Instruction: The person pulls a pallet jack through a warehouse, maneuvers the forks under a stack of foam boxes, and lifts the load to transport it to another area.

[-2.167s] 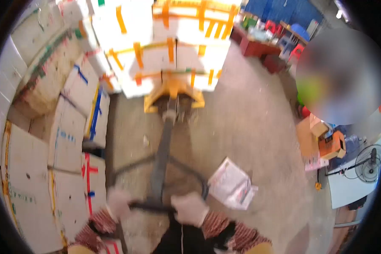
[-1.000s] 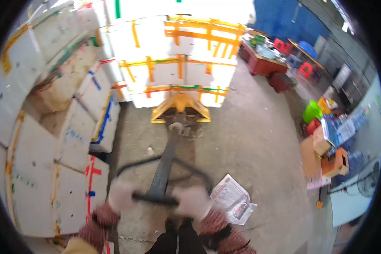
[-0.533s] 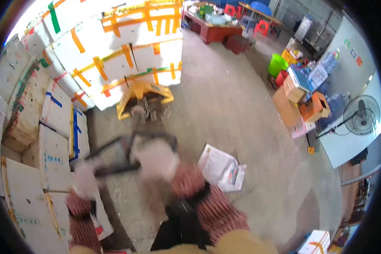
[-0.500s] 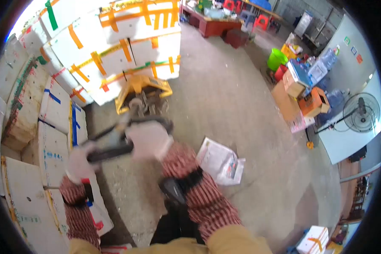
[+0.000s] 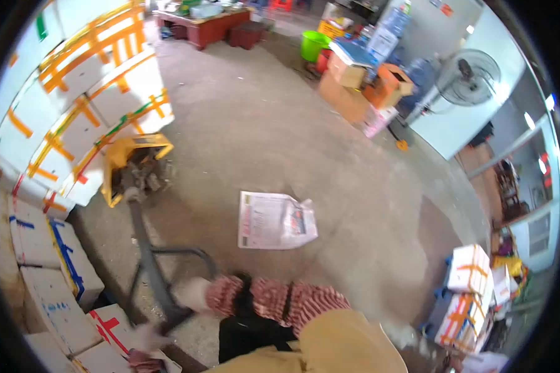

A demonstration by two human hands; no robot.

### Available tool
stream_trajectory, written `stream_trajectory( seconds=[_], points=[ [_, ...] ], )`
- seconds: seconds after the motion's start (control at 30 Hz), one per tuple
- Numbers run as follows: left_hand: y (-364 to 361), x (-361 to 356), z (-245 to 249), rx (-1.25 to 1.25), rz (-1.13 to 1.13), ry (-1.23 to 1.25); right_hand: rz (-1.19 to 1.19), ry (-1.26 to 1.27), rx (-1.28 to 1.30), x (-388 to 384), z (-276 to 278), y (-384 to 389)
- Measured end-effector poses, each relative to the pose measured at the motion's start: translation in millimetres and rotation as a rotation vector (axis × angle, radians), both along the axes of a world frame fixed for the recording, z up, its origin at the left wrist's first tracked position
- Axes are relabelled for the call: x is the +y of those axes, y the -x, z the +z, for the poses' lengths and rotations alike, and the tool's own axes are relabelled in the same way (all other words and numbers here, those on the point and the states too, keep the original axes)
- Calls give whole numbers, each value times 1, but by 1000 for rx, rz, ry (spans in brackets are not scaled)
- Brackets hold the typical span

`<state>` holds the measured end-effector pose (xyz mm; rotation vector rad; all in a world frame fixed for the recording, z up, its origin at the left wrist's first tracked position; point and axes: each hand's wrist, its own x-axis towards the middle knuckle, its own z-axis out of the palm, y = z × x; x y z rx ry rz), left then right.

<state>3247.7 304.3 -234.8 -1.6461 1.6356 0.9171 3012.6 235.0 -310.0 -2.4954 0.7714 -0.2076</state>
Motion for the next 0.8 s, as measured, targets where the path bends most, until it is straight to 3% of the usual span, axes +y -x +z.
stream_trajectory(
  seconds=[0.03, 0.1, 0.13, 0.17, 0.23, 0.3, 0.33, 0.37, 0.4, 0.43, 0.5, 0.57, 0.6, 0.63, 0.67, 0.7, 0.73, 0.77, 0.8],
  points=[
    [-12, -23, 50, 69, 99, 188, -14, -18, 116, -35, 58, -19],
    [-26, -56, 116, 378, 428, 607, -292, 115, -204, -95, 123, -50],
    [-17, -56, 129, 492, 543, 708, -277, 87, -127, -81, 133, -41],
    [-40, -65, 122, 372, 462, 764, -245, 88, -65, -80, 144, -38],
    [-44, -19, 47, 399, 376, 831, -172, 158, -77, -55, 119, -22],
    [-30, 50, -59, 453, 279, 849, -206, 105, -189, 8, 41, 3],
    [-3, 74, -107, 444, 271, 798, -192, 87, -121, 37, -2, 18],
    [23, 93, -155, 100, 106, 476, -82, -108, 3, 57, -50, 34],
    [27, 110, -230, 43, 61, 246, -24, -187, 240, 79, -127, 36],
    [28, 123, -283, 143, 138, 162, 34, -278, 479, 87, -170, 32],
    [36, 102, -252, 161, 71, 26, 257, -420, 557, 59, -159, 31],
    [31, 65, -140, 198, 17, -19, 432, -568, 653, 28, -94, 23],
    [5, 58, -119, 267, 16, 10, 405, -508, 599, 9, -33, 14],
    [-18, 47, -66, 358, -7, 354, 333, -384, 480, -17, 43, 7],
    [-23, 9, 20, 211, 18, 374, 221, -175, 394, -39, 102, -1],
    [-41, -17, 64, 300, 11, 645, 88, 85, 171, -61, 133, -10],
    [-46, -48, 113, 225, 84, 732, 26, 30, 30, -92, 180, -22],
    [-49, -79, 152, 227, 120, 773, 45, 59, 63, -125, 200, -38],
    [-48, -74, 156, 259, 111, 852, 38, 39, 43, -120, 207, -39]
  ],
)
